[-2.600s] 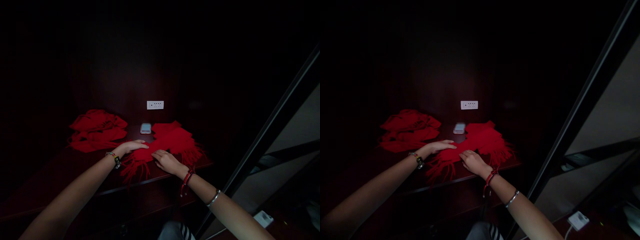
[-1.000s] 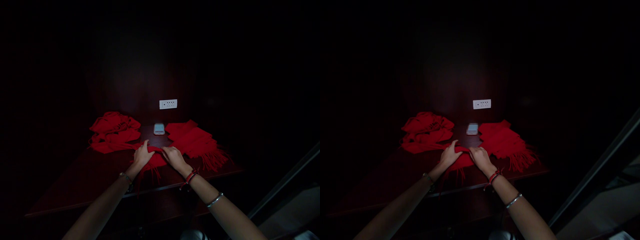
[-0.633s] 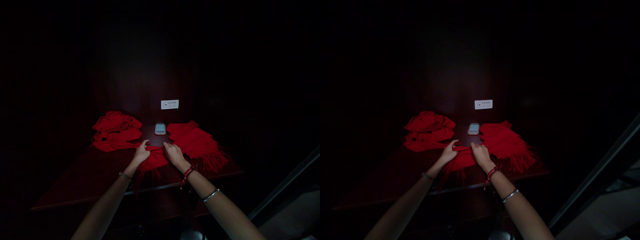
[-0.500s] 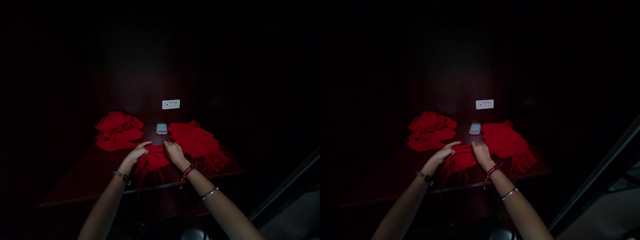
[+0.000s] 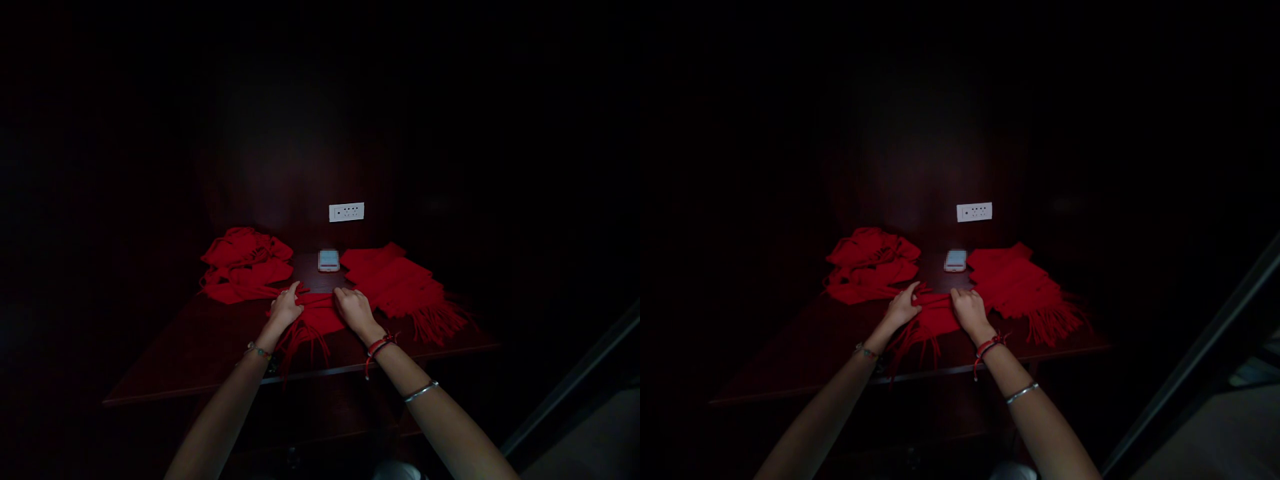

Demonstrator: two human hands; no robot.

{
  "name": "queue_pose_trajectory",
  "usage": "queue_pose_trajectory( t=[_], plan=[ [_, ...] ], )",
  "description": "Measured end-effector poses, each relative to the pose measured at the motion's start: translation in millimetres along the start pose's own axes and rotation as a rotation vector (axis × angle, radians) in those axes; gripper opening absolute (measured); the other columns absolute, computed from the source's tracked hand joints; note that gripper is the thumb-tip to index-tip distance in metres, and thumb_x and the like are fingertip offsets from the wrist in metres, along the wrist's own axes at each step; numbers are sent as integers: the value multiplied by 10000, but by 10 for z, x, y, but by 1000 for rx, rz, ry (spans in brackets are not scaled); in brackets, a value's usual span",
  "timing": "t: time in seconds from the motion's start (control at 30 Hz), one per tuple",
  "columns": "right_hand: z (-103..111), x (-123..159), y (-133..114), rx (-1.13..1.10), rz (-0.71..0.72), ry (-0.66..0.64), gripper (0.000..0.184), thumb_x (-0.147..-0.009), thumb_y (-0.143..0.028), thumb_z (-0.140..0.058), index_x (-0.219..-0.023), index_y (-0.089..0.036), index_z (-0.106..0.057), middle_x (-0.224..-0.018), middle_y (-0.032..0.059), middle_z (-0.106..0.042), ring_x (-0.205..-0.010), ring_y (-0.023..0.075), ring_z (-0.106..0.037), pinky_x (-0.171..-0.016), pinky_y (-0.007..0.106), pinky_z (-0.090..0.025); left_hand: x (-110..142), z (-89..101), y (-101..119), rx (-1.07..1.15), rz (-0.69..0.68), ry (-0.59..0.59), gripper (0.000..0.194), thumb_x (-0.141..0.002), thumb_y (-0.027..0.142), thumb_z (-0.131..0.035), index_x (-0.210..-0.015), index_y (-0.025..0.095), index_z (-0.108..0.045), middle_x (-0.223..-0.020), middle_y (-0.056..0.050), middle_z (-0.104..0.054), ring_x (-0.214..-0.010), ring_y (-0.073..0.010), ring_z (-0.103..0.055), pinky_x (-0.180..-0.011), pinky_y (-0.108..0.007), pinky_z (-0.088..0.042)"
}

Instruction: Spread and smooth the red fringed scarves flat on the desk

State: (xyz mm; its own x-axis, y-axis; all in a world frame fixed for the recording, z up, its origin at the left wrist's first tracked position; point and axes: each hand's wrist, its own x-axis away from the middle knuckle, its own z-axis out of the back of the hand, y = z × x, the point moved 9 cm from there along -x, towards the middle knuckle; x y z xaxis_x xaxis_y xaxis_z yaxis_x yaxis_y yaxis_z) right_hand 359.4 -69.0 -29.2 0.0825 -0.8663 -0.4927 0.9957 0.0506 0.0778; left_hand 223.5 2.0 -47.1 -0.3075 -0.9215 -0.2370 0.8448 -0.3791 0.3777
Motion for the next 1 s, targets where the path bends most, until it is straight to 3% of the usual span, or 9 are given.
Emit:
queue_pose_trajectory(
  t=[0.07, 0.27, 0.4, 0.5, 0.63, 0.73, 0.8, 0.9, 1.0],
  plan=[
    [11, 9, -2, -6, 5, 13, 179, -832, -133, -354, -865, -165, -527, -794, 87, -611, -711, 168, -545, -638, 268, -323, 0, 40, -37, -48, 2, -3, 630, -632, 82, -505, -1230, 232, -373, -974, -31, -578, -915, -169, -522, -731, -252, -402],
    [46, 26, 3, -10, 31, 58, 158, -832, -137, -370, -840, -171, -524, -787, 63, -603, -705, 161, -525, -639, 263, -302, -8, 302, -108, -106, -34, 164, 567, -606, -3, -428, -1116, 233, -506, -1008, -42, -572, -962, -175, -502, -791, -266, -400],
    [78, 45, -26, -53, 89, 103, 160, -845, -153, -355, -834, -164, -514, -779, 57, -593, -710, 155, -506, -659, 259, -295, 5, 293, -178, -21, -106, 120, 540, -604, -40, -376, -1052, 205, -550, -1011, -24, -593, -946, -130, -519, -839, -217, -387],
    [68, 73, -82, -103, 150, 92, 147, -842, -158, -361, -834, -159, -508, -767, 50, -587, -706, 150, -501, -677, 256, -298, 58, 357, -384, -155, -30, 103, 497, -629, -24, -383, -1023, 218, -564, -1024, -37, -594, -963, -158, -522, -841, -258, -390],
    [78, 150, -173, -153, 242, 64, 108, -818, -153, -407, -855, -154, -508, -798, 50, -585, -734, 148, -501, -709, 251, -305, 176, 590, -641, -360, 104, 115, 407, -676, 47, -425, -1023, 211, -560, -1031, -84, -572, -992, -230, -499, -823, -353, -392],
    [87, 204, -217, -173, 300, 47, 124, -818, -165, -419, -894, -155, -516, -803, 45, -588, -750, 147, -506, -731, 251, -309, 293, 556, -484, -217, -6, 47, 446, -703, 114, -453, -1137, 212, -482, -1095, -65, -530, -1049, -190, -457, -869, -294, -364],
    [77, 212, -216, -173, 305, 42, 151, -830, -186, -412, -931, -156, -521, -813, 48, -593, -755, 145, -511, -735, 253, -309, 398, 427, -258, -99, -77, 4, 542, -737, 276, -481, -1256, 207, -344, -1181, -75, -461, -1096, -198, -416, -895, -302, -342],
    [45, 196, -195, -153, 288, 42, 182, -854, -221, -382, -920, -160, -540, -804, 50, -597, -747, 141, -518, -721, 251, -311, 506, 225, -6, -104, -6, 21, 782, -685, 480, -515, -1328, 196, -171, -1304, -136, -311, -1198, -295, -269, -921, -434, -272],
    [6, 183, -180, -121, 277, 31, 202, -862, -235, -369, -880, -163, -557, -781, 45, -600, -744, 140, -525, -711, 248, -314, 495, 84, 120, -177, 50, 0, 815, -661, 387, -557, -1333, 193, -139, -1340, -150, -254, -1238, -324, -160, -934, -479, -209]
  ],
)
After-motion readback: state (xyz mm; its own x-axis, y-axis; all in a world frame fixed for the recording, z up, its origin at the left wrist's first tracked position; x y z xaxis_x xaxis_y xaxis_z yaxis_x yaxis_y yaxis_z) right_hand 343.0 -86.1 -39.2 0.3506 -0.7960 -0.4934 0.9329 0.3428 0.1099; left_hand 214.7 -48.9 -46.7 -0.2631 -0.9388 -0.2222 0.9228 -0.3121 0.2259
